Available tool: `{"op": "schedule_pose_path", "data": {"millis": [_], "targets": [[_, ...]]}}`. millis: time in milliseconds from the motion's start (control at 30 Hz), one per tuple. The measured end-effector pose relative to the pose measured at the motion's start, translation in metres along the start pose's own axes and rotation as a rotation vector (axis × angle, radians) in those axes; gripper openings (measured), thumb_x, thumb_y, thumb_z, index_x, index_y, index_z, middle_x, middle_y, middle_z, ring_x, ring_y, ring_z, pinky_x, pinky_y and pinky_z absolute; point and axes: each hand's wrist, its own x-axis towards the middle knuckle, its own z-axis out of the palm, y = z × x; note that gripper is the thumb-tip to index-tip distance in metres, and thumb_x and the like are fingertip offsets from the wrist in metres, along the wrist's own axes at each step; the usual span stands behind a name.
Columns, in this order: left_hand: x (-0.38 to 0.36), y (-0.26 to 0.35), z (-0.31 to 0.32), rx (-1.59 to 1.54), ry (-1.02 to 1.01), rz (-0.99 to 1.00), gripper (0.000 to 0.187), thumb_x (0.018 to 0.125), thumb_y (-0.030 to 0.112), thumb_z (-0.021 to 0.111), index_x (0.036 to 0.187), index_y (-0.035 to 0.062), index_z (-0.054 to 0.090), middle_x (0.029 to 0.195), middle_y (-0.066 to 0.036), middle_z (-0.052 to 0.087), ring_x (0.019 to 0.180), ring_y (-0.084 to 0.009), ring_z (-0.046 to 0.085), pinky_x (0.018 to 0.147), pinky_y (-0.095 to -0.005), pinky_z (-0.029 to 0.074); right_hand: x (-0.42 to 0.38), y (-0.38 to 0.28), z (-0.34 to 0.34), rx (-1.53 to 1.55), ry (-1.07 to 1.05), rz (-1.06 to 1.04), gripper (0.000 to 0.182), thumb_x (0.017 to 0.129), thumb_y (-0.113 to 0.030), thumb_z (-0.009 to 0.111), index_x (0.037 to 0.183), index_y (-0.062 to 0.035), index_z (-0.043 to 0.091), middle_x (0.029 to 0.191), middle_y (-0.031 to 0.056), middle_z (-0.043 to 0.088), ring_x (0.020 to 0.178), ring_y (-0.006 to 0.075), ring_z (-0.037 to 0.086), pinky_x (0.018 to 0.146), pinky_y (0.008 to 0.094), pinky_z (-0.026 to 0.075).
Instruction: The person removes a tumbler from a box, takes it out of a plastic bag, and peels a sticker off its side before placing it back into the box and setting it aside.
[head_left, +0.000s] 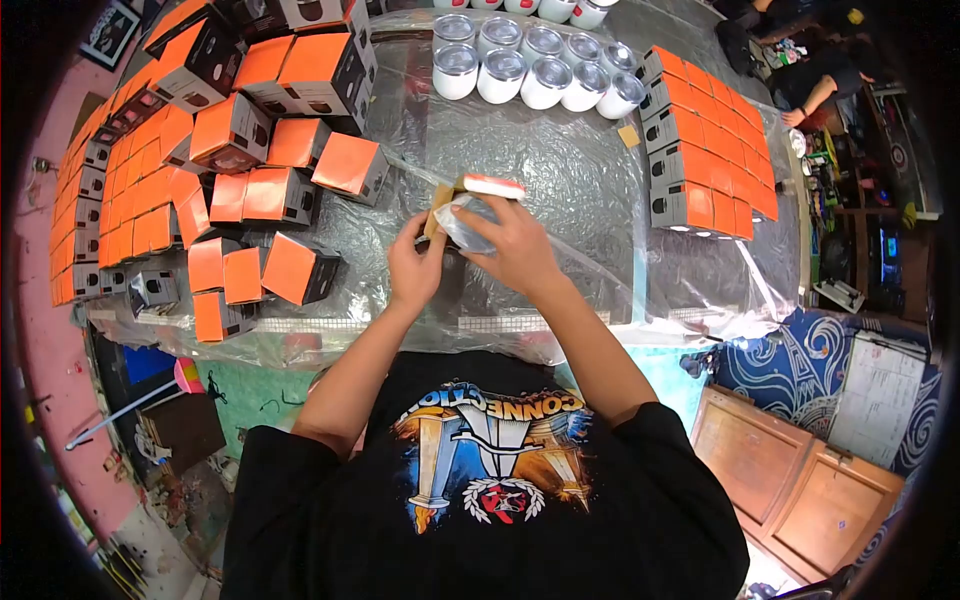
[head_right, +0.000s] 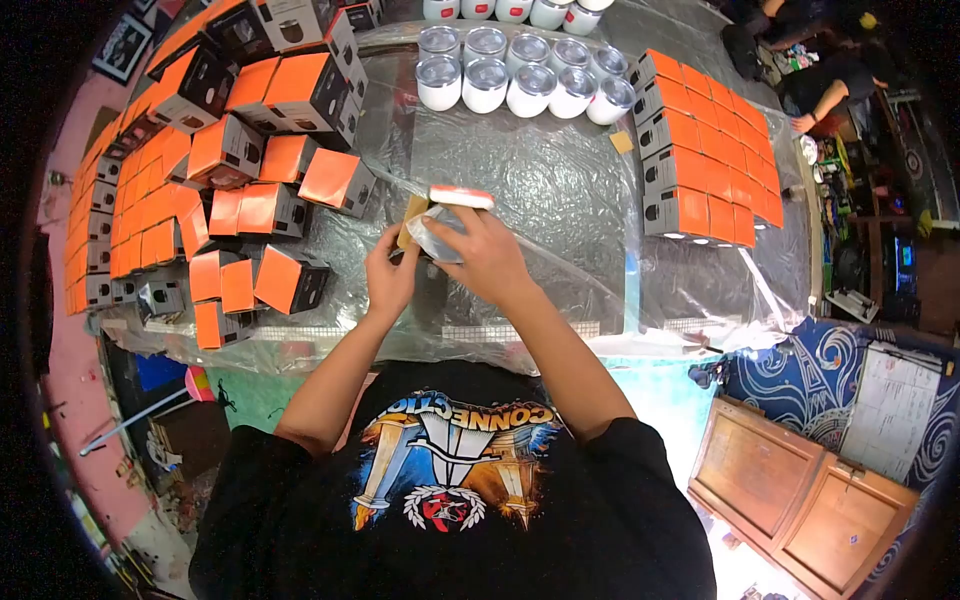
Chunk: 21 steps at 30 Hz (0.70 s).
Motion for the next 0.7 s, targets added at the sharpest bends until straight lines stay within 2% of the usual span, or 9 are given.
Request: {"op": "schedule_pose_path", "data": {"millis": [133, 200, 400, 533, 700], "targets": [[-0.001, 0.001, 0.000, 0.015, -0.014, 0.060, 0.031, 0.103, 0.012, 0.065, 0.129, -0.0055, 0.065, 0.116, -0.018, 0.071, 0.105, -0.0221, 0.071, 0.085, -0.0345, 0.061, 0.006, -0.006, 0.004, -0.001, -0.029, 0.051, 0.065, 0.075, -0.018, 0.086, 0.137, -0.0194, 0.067, 0.138, 0.0142, 0.059, 0.122, 0.0361, 0.061, 0.099, 0.0447, 0.055], [-0.001, 0.005, -0.002, 0.030, -0.018, 0.065, 0.031, 0.104, 0.012, 0.064, 0.129, -0.0059, 0.065, 0.116, -0.018, 0.071, 0.104, -0.0218, 0.072, 0.084, -0.0340, 0.062, 0.008, -0.006, 0.004, -0.015, -0.049, -0.012, 0.060, 0.080, -0.017, 0.081, 0.138, -0.0127, 0.065, 0.140, 0.0155, 0.056, 0.126, 0.0358, 0.057, 0.105, 0.0473, 0.050], [0.003, 0.006, -0.003, 0.109, -0.026, 0.077, 0.030, 0.105, 0.012, 0.061, 0.128, -0.0073, 0.064, 0.115, -0.017, 0.070, 0.101, -0.0211, 0.072, 0.080, -0.0342, 0.062, 0.010, -0.013, 0.018, -0.155, 0.016, 0.039, 0.061, 0.083, -0.021, 0.078, 0.139, -0.0064, 0.062, 0.140, 0.0193, 0.054, 0.131, 0.0397, 0.053, 0.113, 0.0497, 0.043], [0.002, 0.004, -0.004, 0.093, -0.039, 0.059, 0.029, 0.106, 0.013, 0.060, 0.127, -0.0070, 0.063, 0.109, -0.017, 0.069, 0.098, -0.0204, 0.071, 0.078, -0.0335, 0.062, 0.008, -0.015, 0.016, -0.139, -0.006, 0.057, 0.061, 0.082, -0.019, 0.079, 0.139, -0.0090, 0.059, 0.143, 0.0195, 0.053, 0.130, 0.0404, 0.054, 0.111, 0.0504, 0.044], [0.002, -0.004, -0.005, 0.155, -0.086, 0.075, 0.027, 0.106, 0.012, 0.059, 0.125, -0.0074, 0.063, 0.105, -0.015, 0.067, 0.093, -0.0185, 0.069, 0.075, -0.0318, 0.060, 0.012, -0.016, 0.002, -0.137, -0.155, 0.061, 0.064, 0.083, -0.016, 0.079, 0.141, -0.0061, 0.054, 0.142, 0.0193, 0.049, 0.128, 0.0415, 0.054, 0.106, 0.0495, 0.049]]}}
